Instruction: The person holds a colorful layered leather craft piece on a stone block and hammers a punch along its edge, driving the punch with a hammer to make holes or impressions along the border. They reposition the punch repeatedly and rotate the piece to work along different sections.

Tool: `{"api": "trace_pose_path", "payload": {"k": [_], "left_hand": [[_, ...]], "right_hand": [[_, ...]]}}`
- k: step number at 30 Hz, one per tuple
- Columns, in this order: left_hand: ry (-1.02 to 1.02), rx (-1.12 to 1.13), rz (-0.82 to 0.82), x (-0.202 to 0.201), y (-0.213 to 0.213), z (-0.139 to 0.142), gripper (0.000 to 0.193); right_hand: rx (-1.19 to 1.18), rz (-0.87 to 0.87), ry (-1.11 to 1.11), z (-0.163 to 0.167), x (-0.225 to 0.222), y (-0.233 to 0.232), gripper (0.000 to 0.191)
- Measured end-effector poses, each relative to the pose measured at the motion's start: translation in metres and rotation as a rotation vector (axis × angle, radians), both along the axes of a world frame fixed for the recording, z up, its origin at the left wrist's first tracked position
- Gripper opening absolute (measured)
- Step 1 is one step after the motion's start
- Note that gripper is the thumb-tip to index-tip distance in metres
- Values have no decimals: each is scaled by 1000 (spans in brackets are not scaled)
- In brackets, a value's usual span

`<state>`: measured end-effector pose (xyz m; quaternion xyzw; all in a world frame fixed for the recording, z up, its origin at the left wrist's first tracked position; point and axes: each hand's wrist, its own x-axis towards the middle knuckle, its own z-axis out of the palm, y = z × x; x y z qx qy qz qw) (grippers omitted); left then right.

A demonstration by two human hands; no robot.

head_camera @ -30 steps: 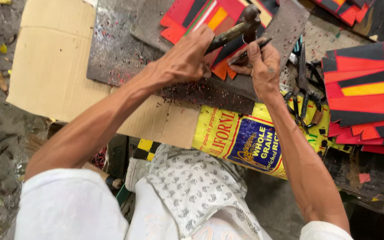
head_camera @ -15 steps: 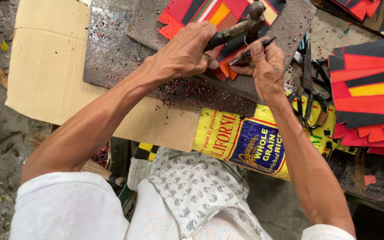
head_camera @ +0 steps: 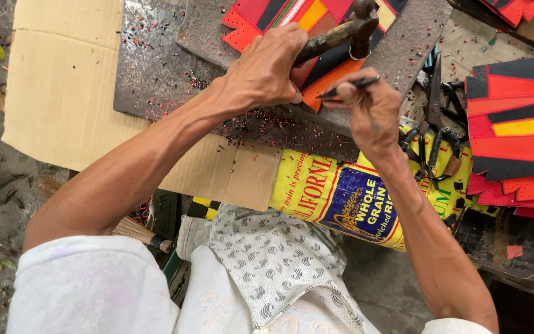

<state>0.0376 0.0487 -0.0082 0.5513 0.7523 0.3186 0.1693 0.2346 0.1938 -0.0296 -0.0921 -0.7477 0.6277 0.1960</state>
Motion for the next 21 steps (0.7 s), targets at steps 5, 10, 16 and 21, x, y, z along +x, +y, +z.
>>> {"api": "trace_pose_path", "payload": {"k": [5, 10, 16, 21], "left_hand": [[-30, 7, -13, -1, 0, -2, 41], [9, 65, -21, -2, 2, -3, 43], [-2, 43, -19, -2, 2, -5, 41], [-9, 61, -26, -2, 1, -11, 42]], "right_hand": [[359, 10, -66, 16, 2, -12, 14], [359, 8, -110, 23, -2, -13, 14], [357, 4, -107, 24, -1, -14, 15], [378, -21, -80, 22, -3, -16, 16]]}}
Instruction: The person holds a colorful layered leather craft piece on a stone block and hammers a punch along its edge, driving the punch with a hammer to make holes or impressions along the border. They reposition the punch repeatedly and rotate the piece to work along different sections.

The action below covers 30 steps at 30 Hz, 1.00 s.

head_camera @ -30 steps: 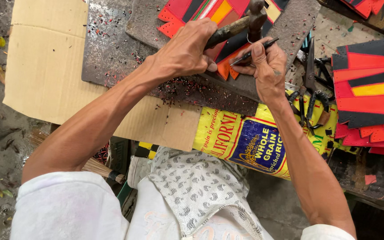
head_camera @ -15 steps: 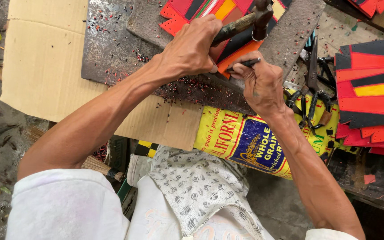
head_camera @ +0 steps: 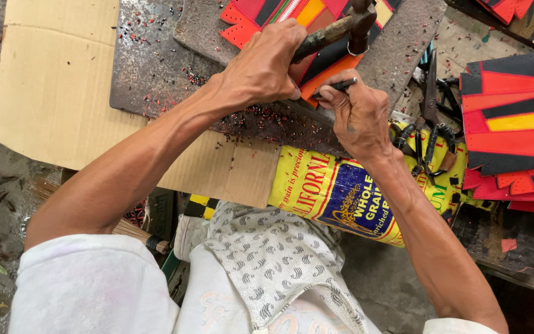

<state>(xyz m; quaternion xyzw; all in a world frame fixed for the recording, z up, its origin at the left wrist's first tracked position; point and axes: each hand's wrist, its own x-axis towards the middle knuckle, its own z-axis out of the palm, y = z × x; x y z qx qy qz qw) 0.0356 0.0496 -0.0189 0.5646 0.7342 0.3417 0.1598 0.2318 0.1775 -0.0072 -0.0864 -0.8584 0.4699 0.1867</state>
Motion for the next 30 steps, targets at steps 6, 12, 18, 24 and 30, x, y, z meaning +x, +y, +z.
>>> {"api": "trace_pose_path", "payload": {"k": [6, 12, 18, 24, 30], "left_hand": [[-24, -4, -10, -6, 2, 23, 42], [7, 46, 119, -4, -31, 81, 34], [70, 173, 44, 12, -71, 134, 24], [-7, 99, 50, 38, -75, 157, 33], [57, 175, -28, 36, -73, 143, 25]], "right_hand": [[123, -47, 30, 2, -4, -4, 20], [-52, -65, 16, 4, -10, -1, 18], [118, -48, 34, 1, -10, 1, 19], [157, -42, 6, 0, -14, 5, 21], [-10, -69, 4, 2, -14, 6, 21]]}}
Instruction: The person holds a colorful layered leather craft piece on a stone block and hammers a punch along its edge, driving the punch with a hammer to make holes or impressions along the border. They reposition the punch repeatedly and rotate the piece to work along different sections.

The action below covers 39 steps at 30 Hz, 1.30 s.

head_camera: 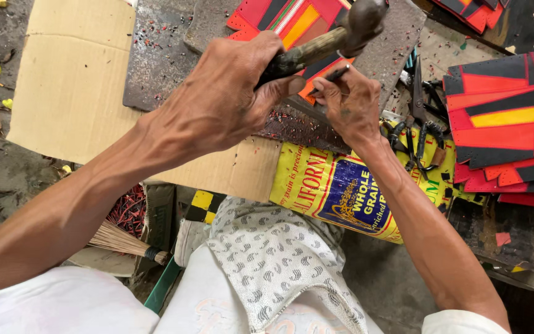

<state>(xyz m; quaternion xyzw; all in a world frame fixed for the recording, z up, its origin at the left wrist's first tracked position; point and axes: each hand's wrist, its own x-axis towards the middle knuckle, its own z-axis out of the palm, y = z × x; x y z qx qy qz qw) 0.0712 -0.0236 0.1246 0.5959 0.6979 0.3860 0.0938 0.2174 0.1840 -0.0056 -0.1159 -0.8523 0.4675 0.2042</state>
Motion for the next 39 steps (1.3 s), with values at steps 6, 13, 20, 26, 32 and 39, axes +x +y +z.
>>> {"api": "trace_pose_path", "payload": {"k": [6, 13, 20, 26, 32, 39], "left_hand": [[3, -87, 65, -13, 13, -61, 27], [27, -15, -18, -30, 69, -138, 34], [-33, -64, 12, -35, 75, -148, 37], [-217, -249, 69, -36, 79, -129, 21], [-339, -270, 213, -36, 93, -118, 28], [-233, -130, 234, -22, 116, -104, 42]], "right_hand": [[-65, 35, -6, -3, 1, 1, 21], [-218, 12, -36, -14, -1, 12, 26], [-744, -174, 49, -25, 14, 32, 28], [-690, -255, -3, -25, 25, 36, 28], [-920, -265, 6, -8, 11, 41, 27], [-1357, -259, 207, 5, -13, 36, 29]]}}
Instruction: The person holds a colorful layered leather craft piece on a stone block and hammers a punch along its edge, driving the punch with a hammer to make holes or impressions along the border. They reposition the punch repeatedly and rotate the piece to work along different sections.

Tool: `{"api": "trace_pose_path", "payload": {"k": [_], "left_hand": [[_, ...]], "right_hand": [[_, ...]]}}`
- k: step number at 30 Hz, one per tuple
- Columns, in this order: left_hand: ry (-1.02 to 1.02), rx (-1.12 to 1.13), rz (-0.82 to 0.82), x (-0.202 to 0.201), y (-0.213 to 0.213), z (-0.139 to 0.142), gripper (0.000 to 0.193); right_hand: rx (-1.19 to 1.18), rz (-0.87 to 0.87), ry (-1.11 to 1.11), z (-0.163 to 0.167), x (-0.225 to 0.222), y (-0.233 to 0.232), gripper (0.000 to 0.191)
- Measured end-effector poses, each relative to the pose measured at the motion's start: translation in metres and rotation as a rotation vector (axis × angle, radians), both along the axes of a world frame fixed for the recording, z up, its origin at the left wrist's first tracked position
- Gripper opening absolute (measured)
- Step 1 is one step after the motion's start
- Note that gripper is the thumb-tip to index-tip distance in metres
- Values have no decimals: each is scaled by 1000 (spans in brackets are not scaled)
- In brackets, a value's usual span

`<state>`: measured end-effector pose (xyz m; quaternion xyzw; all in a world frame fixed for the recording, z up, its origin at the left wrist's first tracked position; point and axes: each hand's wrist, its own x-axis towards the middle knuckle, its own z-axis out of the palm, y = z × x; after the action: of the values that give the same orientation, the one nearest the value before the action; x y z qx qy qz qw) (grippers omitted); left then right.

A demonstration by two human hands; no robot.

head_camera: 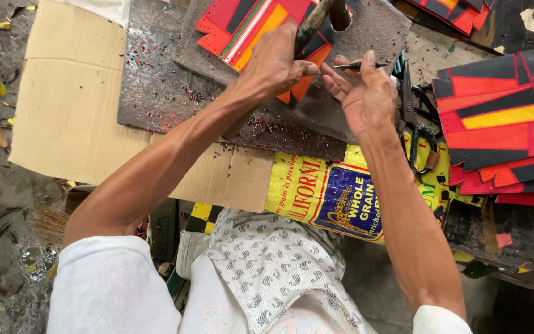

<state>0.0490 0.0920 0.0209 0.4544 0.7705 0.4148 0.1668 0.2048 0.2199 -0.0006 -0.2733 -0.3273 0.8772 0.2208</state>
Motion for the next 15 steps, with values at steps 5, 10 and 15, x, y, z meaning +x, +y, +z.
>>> {"api": "trace_pose_path", "payload": {"k": [5, 10, 15], "left_hand": [[29, -10, 37, -4, 1, 9, 51], [181, 55, 36, -10, -6, 10, 59], [183, 16, -104, -23, 0, 55, 20]], "right_hand": [[-218, 108, 63, 0, -15, 2, 26], [-196, 188, 95, 5, -16, -3, 28], [-138, 202, 349, 32, -28, -9, 25]]}}
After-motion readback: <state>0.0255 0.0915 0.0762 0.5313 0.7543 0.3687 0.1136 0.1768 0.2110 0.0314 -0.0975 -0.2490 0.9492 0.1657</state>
